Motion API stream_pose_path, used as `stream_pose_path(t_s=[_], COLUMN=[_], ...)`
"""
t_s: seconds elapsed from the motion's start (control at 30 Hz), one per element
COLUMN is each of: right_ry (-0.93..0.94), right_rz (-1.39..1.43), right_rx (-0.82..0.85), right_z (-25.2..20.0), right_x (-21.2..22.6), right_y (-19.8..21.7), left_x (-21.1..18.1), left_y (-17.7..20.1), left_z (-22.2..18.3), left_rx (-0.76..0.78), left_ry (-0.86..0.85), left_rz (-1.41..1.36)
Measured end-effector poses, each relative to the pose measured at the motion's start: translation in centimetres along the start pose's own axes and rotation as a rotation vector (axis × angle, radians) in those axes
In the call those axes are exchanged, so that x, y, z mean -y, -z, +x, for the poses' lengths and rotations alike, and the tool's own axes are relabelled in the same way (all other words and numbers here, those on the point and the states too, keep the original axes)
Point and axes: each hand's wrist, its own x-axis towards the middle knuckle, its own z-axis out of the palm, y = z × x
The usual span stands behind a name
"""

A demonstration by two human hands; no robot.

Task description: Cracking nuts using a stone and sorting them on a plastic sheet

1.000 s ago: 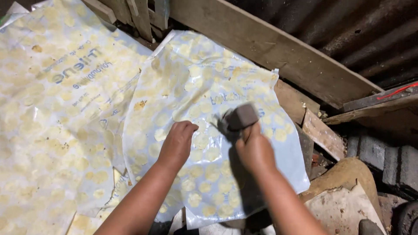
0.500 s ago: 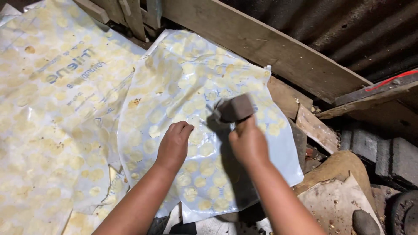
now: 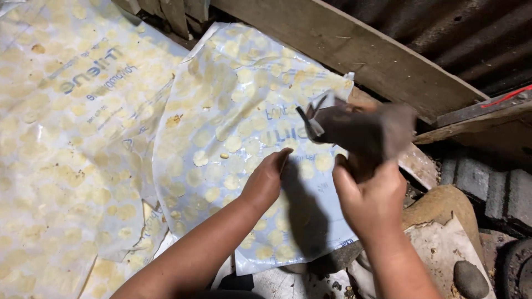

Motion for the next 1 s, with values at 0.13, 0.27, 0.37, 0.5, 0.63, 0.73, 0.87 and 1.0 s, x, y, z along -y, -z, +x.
stream_pose_path(t_s=[0.13,0.27,0.37,0.5,0.63,0.73,0.87,1.0], right_ry=[0.096,-0.091,-0.056,-0.159,-0.103,-0.104,0.145,0.349], right_rz=[0.189,-0.358,-0.342,-0.183,-0.2,-0.187,0.377,0.187], right_rx=[-0.128,0.563,0.625,0.632,0.479,0.214,0.012,-0.084], right_z=[-2.3,-3.6,-2.4,-0.2,0.3,0.6,-1.0,-2.6], right_x=[-4.2,-5.9,-4.9,-3.6,-1.0,2.4,3.3,-6.3], right_y=[-6.5,-9.9,-9.8,-6.9,-2.6,1.9,4.1,-4.6], left_x=[-1.2,4.3,8.2,7.5,7.1,3.6,1.7,-5.4], left_y=[3.3,6.5,7.8,7.6,5.5,1.3,-1.7,2.5], left_z=[-0.7,-2.6,-3.5,-4.7,-3.5,-0.4,0.1,0.6], left_rx=[-0.05,-0.342,-0.392,-0.414,-0.426,-0.293,-0.056,0.029], left_ry=[0.041,0.153,-0.197,-0.218,-0.289,-0.13,-0.085,0.373], left_rz=[-0.089,0.311,0.63,0.6,0.509,0.018,-0.124,-0.4])
